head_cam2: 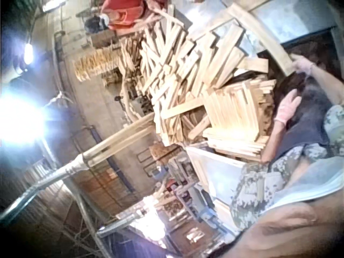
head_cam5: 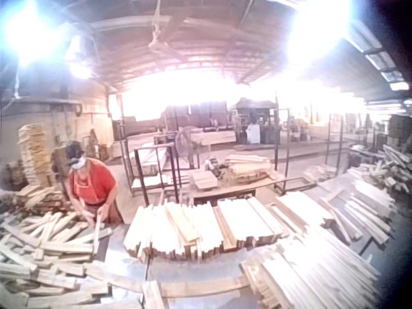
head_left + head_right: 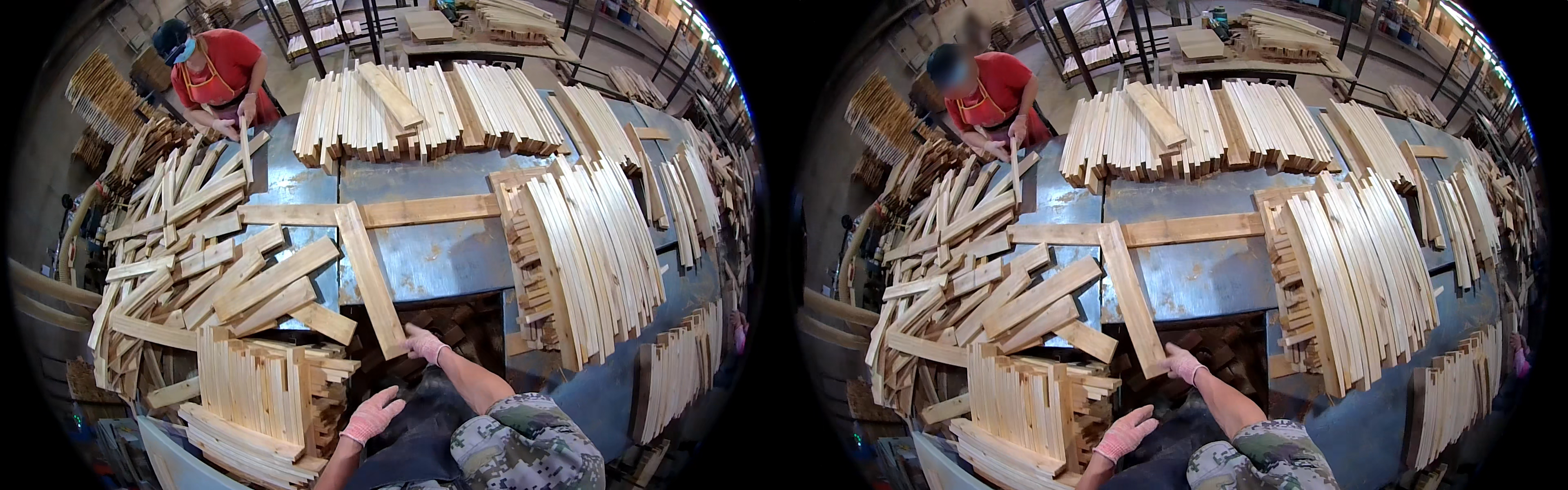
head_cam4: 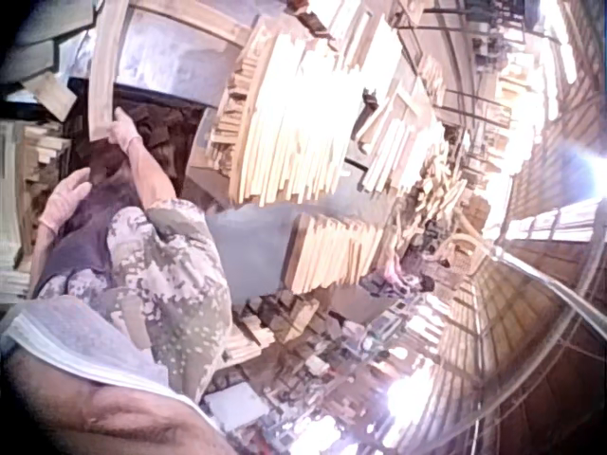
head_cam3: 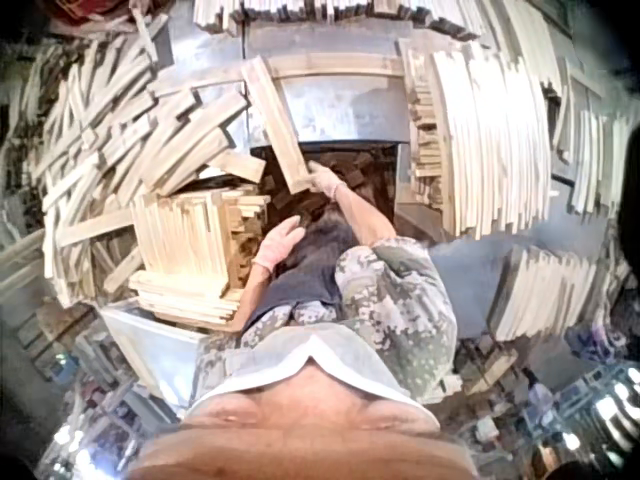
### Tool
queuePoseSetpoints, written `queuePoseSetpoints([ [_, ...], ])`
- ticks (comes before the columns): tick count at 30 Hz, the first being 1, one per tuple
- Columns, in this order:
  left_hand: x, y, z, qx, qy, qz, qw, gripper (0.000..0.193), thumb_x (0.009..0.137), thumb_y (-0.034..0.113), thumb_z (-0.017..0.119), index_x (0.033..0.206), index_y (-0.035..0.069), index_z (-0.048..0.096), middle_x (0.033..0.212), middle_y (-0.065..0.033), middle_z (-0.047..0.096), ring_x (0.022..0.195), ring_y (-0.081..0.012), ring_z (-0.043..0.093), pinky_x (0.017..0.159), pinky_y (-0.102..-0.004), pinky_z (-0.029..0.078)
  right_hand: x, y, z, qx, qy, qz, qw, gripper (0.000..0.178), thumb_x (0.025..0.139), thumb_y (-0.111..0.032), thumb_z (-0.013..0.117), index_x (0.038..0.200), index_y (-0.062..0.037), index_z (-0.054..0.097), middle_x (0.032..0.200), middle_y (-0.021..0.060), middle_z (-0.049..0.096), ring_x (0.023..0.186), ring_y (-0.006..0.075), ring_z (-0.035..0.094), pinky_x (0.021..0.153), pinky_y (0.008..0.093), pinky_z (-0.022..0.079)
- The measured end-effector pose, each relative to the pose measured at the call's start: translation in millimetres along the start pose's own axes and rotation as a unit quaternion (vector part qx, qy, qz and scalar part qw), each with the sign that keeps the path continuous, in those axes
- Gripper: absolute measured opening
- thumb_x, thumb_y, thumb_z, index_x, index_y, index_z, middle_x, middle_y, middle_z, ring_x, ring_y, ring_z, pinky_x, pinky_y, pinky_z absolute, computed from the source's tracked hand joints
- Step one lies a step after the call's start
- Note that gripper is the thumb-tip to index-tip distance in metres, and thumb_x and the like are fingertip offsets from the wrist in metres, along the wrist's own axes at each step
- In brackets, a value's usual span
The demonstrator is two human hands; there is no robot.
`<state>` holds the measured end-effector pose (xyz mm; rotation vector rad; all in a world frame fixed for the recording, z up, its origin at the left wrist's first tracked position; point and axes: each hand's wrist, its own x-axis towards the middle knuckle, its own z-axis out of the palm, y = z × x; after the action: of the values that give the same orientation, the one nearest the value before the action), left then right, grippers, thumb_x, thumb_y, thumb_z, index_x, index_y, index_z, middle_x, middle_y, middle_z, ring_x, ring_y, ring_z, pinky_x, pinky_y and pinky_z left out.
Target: The person repeatedly picks up stacks of light-colored wooden planks from a metal table, carries them to a conveyor belt, and places them onto the belt. The person then returns to the table to repeat the process. Other workers are visible in the background.
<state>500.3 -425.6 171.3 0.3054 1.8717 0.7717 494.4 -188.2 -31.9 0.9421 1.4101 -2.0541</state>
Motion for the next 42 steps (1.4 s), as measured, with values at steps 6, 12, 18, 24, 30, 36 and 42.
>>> queuePoseSetpoints([
  [6, 40.7, -4.9, -13.4, 0.008, -0.028, 0.007, 1.0, 0.071, 0.103, 0.052, 0.064, 0.155, 0.005, 0.054, 0.154, -0.019, 0.06, 0.144, -0.0333, 0.055, 0.121, -0.0379, 0.041, -24.9, -32.5, -2.9, -0.004, -0.079, -0.009, 0.997, 0.065, 0.087, 0.007, 0.065, 0.15, -0.0103, 0.064, 0.122, -0.0022, 0.073, 0.092, 0.009, 0.064, 0.077, 0.0272, 0.053],
  [12, 56.0, 39.8, -53.3, 0.024, -0.08, 0.057, 0.995, 0.07, 0.102, 0.052, 0.063, 0.153, 0.004, 0.056, 0.152, -0.0215, 0.061, 0.142, -0.0356, 0.056, 0.119, -0.0391, 0.043, -94.7, -85.8, -9.9, -0.077, -0.074, -0.084, 0.991, 0.064, 0.084, 0.008, 0.063, 0.148, -0.0009, 0.063, 0.121, 0.0012, 0.073, 0.105, 0.0102, 0.064, 0.095, 0.0287, 0.052],
  [18, 78.1, 44.0, -80.8, 0.086, -0.103, 0.083, 0.987, 0.074, 0.103, 0.052, 0.063, 0.154, 0.0, 0.054, 0.153, -0.0235, 0.059, 0.145, -0.0362, 0.054, 0.12, -0.0393, 0.041, -28.5, -174.0, 39.1, -0.256, -0.194, -0.181, 0.93, 0.066, 0.088, -0.005, 0.066, 0.154, -0.0088, 0.058, 0.124, 0.0061, 0.076, 0.112, 0.011, 0.063, 0.103, 0.0308, 0.05],
  [24, 98.1, 49.5, -103.2, 0.019, -0.07, 0.013, 0.997, 0.074, 0.102, 0.051, 0.065, 0.156, 0.001, 0.052, 0.156, -0.0201, 0.058, 0.147, -0.0333, 0.053, 0.122, -0.0381, 0.039, 47.4, -246.3, 119.3, -0.082, -0.212, -0.208, 0.951, 0.082, 0.095, -0.005, 0.063, 0.17, -0.011, 0.03, 0.159, 0.0174, 0.056, 0.142, 0.023, 0.056, 0.114, 0.0316, 0.046],
  [30, 148.5, 77.6, -118.0, -0.003, -0.051, 0.004, 0.999, 0.076, 0.101, 0.052, 0.064, 0.156, 0.001, 0.052, 0.155, -0.02, 0.059, 0.146, -0.0335, 0.054, 0.121, -0.0374, 0.04, 102.7, -309.7, 13.0, -0.356, -0.038, -0.202, 0.912, 0.091, 0.096, -0.038, 0.07, 0.168, -0.0001, 0.029, 0.169, 0.0228, 0.04, 0.155, 0.0332, 0.041, 0.127, 0.0369, 0.034],
  [36, 246.5, 116.5, -114.2, -0.063, -0.064, -0.062, 0.994, 0.075, 0.103, 0.053, 0.064, 0.156, 0.003, 0.052, 0.155, -0.0168, 0.06, 0.144, -0.0302, 0.056, 0.119, -0.0358, 0.043, 199.5, -464.6, -146.8, -0.423, 0.354, -0.336, 0.764, 0.108, 0.087, -0.048, 0.077, 0.167, 0.0012, 0.024, 0.154, 0.0286, 0.048, 0.144, 0.0436, 0.045, 0.121, 0.0491, 0.037],
  [42, 345.7, 206.0, -156.8, 0.06, -0.037, -0.013, 0.997, 0.073, 0.103, 0.049, 0.069, 0.156, 0.001, 0.053, 0.155, -0.0206, 0.059, 0.146, -0.0313, 0.054, 0.121, -0.0379, 0.041, 251.9, -596.4, -224.8, -0.431, 0.436, -0.162, 0.773, 0.122, 0.079, -0.057, 0.083, 0.171, -0.0074, 0.018, 0.168, 0.0284, 0.032, 0.156, 0.0454, 0.032, 0.126, 0.059, 0.025],
])
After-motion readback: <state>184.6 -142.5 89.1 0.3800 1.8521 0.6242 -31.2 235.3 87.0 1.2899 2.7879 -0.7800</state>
